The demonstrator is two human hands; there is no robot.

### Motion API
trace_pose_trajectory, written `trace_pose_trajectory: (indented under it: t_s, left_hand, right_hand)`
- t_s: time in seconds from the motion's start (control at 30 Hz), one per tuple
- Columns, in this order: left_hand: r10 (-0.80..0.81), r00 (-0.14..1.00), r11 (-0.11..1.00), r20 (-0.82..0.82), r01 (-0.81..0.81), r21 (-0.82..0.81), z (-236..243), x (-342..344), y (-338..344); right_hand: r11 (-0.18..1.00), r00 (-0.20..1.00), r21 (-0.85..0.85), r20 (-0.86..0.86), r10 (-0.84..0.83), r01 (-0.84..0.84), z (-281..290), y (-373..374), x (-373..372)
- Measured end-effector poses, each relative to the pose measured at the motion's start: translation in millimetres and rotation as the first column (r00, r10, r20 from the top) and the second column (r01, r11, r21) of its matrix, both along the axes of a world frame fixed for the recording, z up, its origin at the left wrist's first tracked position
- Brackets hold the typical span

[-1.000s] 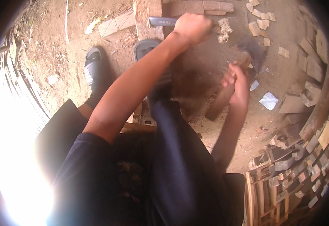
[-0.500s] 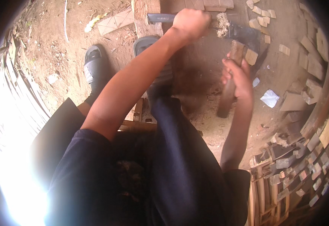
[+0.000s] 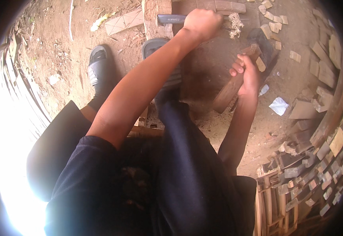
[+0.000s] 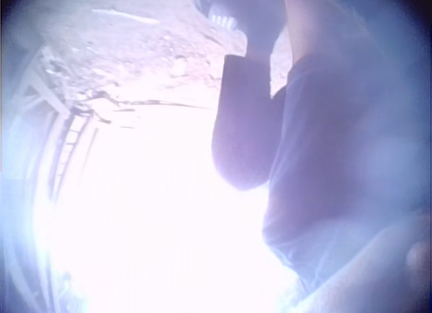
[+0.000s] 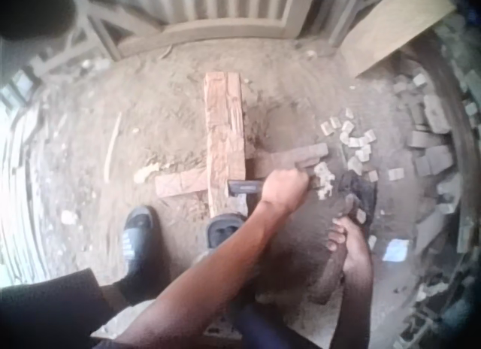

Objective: The person sits on the ground and uses a chisel and mallet to carve a piece of wood. They repeatedly strike the chisel to remove wood chips and occasionally adjust the wood's position.

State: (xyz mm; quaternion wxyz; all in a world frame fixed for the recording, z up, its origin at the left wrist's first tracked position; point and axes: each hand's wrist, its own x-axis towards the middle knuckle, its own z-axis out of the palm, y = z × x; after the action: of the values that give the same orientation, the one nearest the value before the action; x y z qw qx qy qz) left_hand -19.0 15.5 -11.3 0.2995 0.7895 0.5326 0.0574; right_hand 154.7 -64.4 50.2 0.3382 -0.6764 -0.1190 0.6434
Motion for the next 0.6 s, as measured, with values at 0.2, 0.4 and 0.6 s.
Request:
trace_pose_trajectory:
  t_s: [0.2, 0.4, 0.6]
  left_hand:
    - [0.038, 0.999, 0.999, -0.035, -0.038, 0.023, -14.8, -5.4, -5.9]
    - [-0.003, 1.000, 1.000, -0.027, 0.003, 0.007, -11.1, -5.1, -8.3]
    - [0.037, 0.999, 0.999, -0.008, -0.036, 0.021, -4.9, -1.0, -4.2]
  right_hand:
    - [0.974, 0.972, -0.090, 0.087, 0.218, -0.210, 34.6, 4.9, -7.2]
    - [0.971, 0.969, -0.108, 0.105, 0.225, -0.214, 21.7, -6.2, -6.6]
    - [0.995, 0.993, 0.033, 0.061, -0.098, 0.096, 3.8, -7.4, 10.1]
